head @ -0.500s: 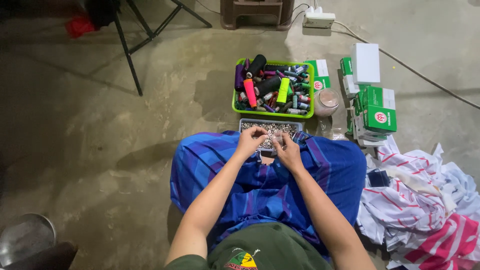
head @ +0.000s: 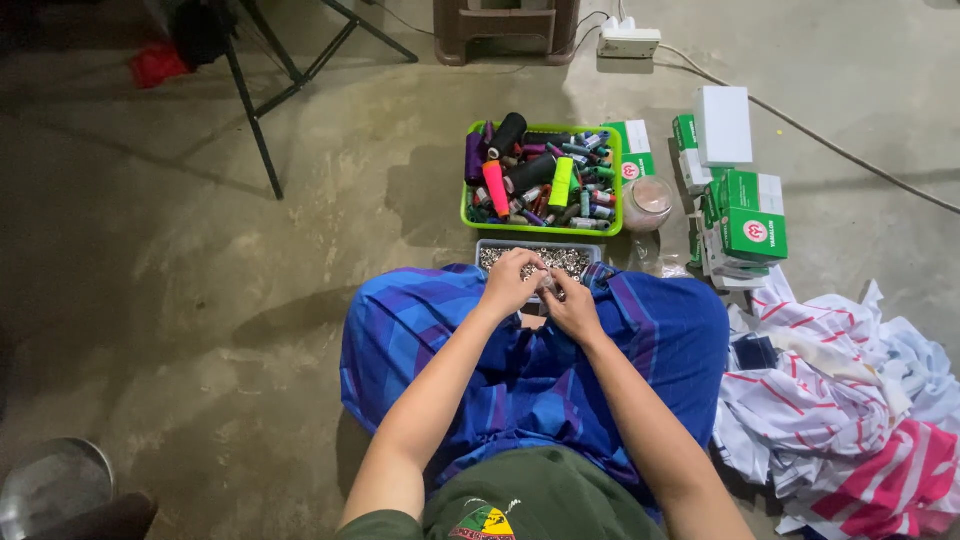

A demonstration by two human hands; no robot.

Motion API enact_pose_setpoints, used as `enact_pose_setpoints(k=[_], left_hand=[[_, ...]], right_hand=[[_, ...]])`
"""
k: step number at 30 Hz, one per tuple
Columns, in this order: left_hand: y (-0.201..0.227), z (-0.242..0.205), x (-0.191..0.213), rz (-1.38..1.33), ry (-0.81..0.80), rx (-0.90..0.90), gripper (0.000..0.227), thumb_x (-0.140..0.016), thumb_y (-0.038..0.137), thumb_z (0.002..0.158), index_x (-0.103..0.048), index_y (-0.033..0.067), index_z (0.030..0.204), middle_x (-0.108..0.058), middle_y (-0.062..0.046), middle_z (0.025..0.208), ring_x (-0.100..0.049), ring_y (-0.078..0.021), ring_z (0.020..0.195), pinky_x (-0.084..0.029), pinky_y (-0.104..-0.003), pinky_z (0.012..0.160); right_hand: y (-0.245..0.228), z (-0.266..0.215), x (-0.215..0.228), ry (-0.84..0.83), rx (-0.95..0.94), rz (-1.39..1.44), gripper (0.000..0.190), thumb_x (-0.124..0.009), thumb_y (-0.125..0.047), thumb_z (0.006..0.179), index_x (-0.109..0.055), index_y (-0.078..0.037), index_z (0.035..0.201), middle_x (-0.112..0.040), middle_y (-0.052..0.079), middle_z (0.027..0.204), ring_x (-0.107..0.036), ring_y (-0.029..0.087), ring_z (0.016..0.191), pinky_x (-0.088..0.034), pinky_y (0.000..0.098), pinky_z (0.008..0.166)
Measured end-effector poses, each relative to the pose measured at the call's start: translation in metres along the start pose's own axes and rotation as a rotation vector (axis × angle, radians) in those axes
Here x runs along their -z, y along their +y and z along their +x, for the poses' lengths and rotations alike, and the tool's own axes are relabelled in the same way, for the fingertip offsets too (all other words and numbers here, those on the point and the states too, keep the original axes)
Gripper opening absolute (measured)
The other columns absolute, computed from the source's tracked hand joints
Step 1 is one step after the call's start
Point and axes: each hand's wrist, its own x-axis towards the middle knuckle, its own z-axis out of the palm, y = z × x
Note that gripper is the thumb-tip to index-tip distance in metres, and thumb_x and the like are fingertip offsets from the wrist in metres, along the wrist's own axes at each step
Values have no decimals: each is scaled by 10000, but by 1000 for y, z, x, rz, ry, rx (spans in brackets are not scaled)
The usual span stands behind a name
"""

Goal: Sorting small metal rivets from a tray while sitting on the floor

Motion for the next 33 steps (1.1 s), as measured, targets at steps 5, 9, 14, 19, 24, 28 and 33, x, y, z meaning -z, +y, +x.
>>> enact_pose_setpoints(k=[5,9,14,19,24,28,33], left_hand=[[-13,2,-6,126,-16,-89,65,-761,243,855,-746,180,848,-728,-32,1022,-700,-304,1004,-529,-402,957],[-6,1,0,166,-45,-96,107,-766,284,850,-753,178,843,-725,-39,1061,-694,-321,1014,-538,-413,949],[12,2,10,190,-204,-167,148,-715,271,920,-807,158,895,-710,-135,1222,-653,-425,1139,-535,-484,1002],[-7,6,-14,-12,-65,-73,191,-647,294,999,-785,171,950,-755,-86,1060,-710,-347,1031,-557,-424,934],[-62,6,-47,-127,112,202,143,-633,249,985,-762,218,1039,-772,-49,921,-731,-269,929,-567,-386,846],[-97,9,-86,122,-97,99,198,-637,123,906,-780,240,977,-773,-88,906,-734,-358,956,-596,-456,862],[-110,14,-125,507,-245,-74,115,-644,225,893,-744,199,840,-746,-92,852,-740,-341,877,-626,-449,783]], right_hand=[[2,1,0,-30,10,-40,338,-722,-208,880,-701,-234,1217,-735,182,840,-719,416,844,-573,544,698],[6,1,-3,-34,26,-45,352,-722,-181,863,-692,-224,1211,-731,195,857,-708,436,884,-574,558,723],[4,2,0,-51,-9,-19,336,-648,-175,913,-671,-241,1242,-739,204,929,-705,436,946,-574,556,780],[-3,3,2,-20,-50,1,291,-643,-206,945,-673,-201,1234,-737,236,945,-704,461,953,-582,541,781],[-11,4,7,75,-125,46,276,-685,-275,958,-666,-200,1223,-734,260,963,-701,480,939,-576,553,793],[-14,8,12,170,-253,130,253,-676,-350,979,-660,-213,1191,-743,243,968,-712,445,945,-579,515,806],[3,8,6,292,-282,243,216,-711,-313,981,-681,-195,1160,-747,225,941,-736,397,894,-601,446,734]])
